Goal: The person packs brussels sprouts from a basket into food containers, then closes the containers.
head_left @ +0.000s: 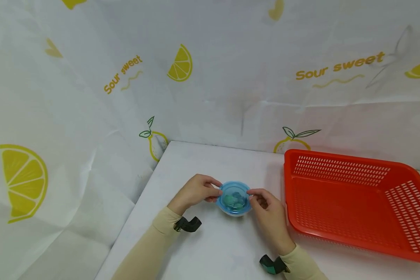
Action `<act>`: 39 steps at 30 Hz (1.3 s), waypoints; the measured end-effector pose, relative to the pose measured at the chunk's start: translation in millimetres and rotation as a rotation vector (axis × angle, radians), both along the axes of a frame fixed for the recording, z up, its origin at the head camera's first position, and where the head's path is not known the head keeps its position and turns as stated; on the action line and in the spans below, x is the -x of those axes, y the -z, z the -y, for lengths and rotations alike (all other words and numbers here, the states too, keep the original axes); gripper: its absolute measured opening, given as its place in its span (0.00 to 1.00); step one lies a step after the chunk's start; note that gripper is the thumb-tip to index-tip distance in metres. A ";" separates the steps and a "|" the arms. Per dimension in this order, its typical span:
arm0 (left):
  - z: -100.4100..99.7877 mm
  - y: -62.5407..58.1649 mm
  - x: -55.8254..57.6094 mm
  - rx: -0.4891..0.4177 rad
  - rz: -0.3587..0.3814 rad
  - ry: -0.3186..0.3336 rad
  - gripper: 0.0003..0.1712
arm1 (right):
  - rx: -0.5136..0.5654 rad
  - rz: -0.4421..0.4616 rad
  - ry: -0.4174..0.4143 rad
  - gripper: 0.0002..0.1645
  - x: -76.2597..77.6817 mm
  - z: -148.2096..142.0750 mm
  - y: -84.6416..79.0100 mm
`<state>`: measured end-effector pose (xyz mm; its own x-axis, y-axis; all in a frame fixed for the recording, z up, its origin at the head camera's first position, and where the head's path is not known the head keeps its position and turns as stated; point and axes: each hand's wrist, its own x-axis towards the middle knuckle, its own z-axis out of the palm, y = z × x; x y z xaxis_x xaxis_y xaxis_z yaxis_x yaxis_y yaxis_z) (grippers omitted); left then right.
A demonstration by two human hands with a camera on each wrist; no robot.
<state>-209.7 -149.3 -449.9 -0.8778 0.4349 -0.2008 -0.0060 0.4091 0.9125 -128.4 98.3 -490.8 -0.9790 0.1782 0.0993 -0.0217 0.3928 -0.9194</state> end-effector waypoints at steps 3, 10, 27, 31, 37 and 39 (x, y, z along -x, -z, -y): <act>-1.3 0.3 -0.9 0.018 -0.006 -0.006 0.17 | -0.006 0.009 -0.005 0.11 -0.3 -1.0 0.2; -3.2 1.1 -2.4 0.057 -0.003 -0.030 0.16 | -0.014 0.031 -0.012 0.14 -0.7 -2.3 -0.3; -2.3 -0.1 -2.4 0.079 0.094 -0.045 0.18 | 0.060 0.160 -0.038 0.20 2.8 -6.4 2.8; -1.0 0.7 -1.6 0.073 0.113 -0.028 0.16 | 0.084 0.225 -0.060 0.20 5.2 -8.4 5.1; 0.6 3.4 2.3 0.025 0.163 -0.003 0.12 | 0.134 0.262 -0.087 0.20 6.9 -9.0 3.4; 1.0 3.9 3.1 0.016 0.172 0.000 0.12 | 0.146 0.268 -0.088 0.20 7.6 -8.7 2.2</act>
